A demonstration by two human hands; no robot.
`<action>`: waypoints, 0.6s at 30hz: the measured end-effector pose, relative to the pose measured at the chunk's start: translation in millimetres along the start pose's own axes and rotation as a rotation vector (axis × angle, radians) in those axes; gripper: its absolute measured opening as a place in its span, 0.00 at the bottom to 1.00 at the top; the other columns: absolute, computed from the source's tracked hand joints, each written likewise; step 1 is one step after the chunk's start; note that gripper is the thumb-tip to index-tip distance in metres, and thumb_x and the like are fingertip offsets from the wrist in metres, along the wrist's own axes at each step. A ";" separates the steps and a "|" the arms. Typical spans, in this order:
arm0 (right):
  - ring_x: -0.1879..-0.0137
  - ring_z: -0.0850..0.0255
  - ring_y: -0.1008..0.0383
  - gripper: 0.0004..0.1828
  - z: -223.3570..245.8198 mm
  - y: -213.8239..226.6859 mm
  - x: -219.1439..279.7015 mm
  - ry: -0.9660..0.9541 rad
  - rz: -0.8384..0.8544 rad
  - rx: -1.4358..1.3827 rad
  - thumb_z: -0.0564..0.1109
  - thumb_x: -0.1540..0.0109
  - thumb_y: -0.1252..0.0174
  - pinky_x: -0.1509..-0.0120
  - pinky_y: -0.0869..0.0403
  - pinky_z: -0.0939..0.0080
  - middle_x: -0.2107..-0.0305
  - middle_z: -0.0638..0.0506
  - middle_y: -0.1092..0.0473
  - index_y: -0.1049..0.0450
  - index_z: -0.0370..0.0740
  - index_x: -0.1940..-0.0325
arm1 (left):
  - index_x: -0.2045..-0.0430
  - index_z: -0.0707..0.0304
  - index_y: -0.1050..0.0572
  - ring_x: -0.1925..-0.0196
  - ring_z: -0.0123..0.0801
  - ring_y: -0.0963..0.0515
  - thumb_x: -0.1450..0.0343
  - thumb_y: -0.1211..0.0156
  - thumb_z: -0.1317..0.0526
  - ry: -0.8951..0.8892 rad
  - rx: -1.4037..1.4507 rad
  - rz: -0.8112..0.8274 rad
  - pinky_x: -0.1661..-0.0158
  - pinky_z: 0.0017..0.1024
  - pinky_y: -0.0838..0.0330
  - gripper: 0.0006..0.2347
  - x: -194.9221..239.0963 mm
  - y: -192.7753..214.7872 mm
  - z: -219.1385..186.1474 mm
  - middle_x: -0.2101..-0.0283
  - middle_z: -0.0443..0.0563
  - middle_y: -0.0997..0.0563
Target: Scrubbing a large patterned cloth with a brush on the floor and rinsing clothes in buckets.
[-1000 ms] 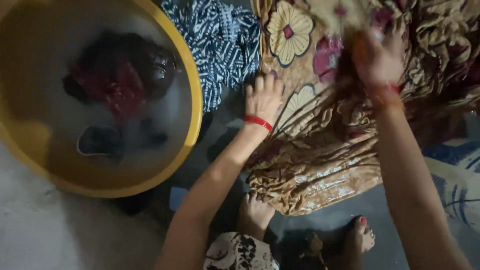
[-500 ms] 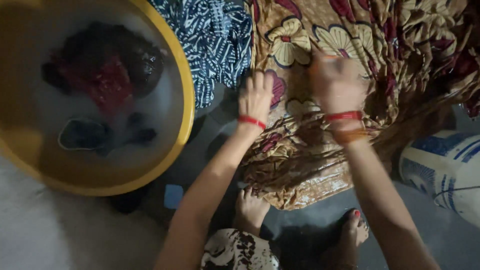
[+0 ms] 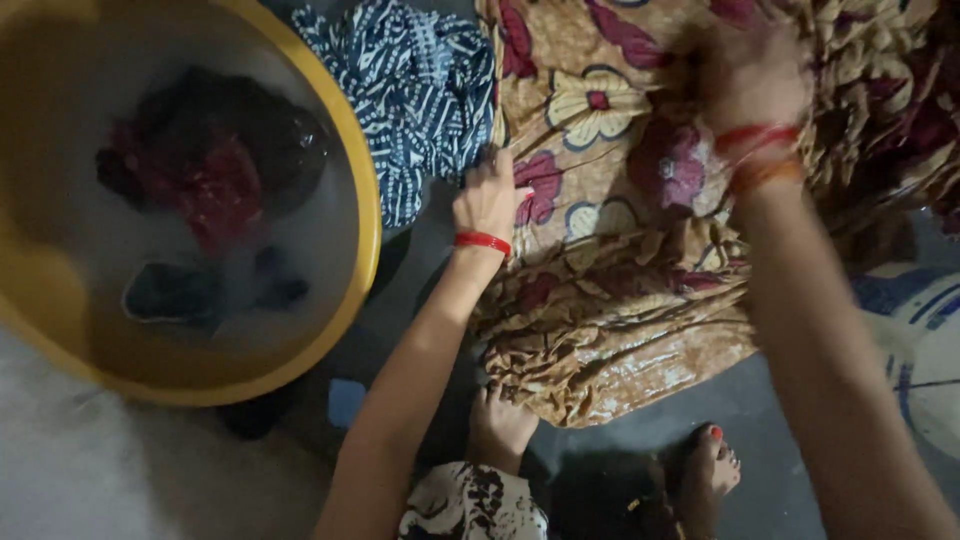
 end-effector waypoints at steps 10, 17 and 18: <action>0.44 0.49 0.28 0.30 42.2 -10.8 20.8 0.226 -0.116 -0.125 0.45 0.40 0.41 0.51 0.22 0.51 0.47 0.42 0.35 0.33 0.55 0.32 | 0.52 0.65 0.28 0.58 0.47 0.18 0.21 0.50 0.60 0.121 0.025 0.145 0.63 0.44 0.21 0.10 27.3 -21.1 22.5 0.59 0.61 0.19; 0.50 0.45 0.28 0.21 23.7 -59.7 24.8 0.015 0.112 0.025 0.51 0.38 0.42 0.62 0.25 0.49 0.48 0.39 0.34 0.32 0.51 0.40 | 0.55 0.66 0.28 0.56 0.44 0.18 0.30 0.41 0.56 -0.419 0.124 -0.299 0.52 0.43 0.26 0.15 25.2 2.0 -30.8 0.58 0.58 0.18; 0.45 0.47 0.25 0.30 72.5 -7.3 3.6 0.125 -0.130 -0.001 0.53 0.43 0.39 0.63 0.25 0.52 0.42 0.41 0.32 0.28 0.56 0.35 | 0.51 0.67 0.28 0.58 0.45 0.18 0.29 0.39 0.55 -0.458 0.174 -0.268 0.52 0.43 0.26 0.17 20.5 2.7 -33.8 0.61 0.58 0.18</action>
Point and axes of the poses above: each hand's wrist, its own x-axis away from the middle knuckle, its own y-axis out of the back of the hand, z = x × y, the point moved 4 cm from there along -x, towards the middle knuckle
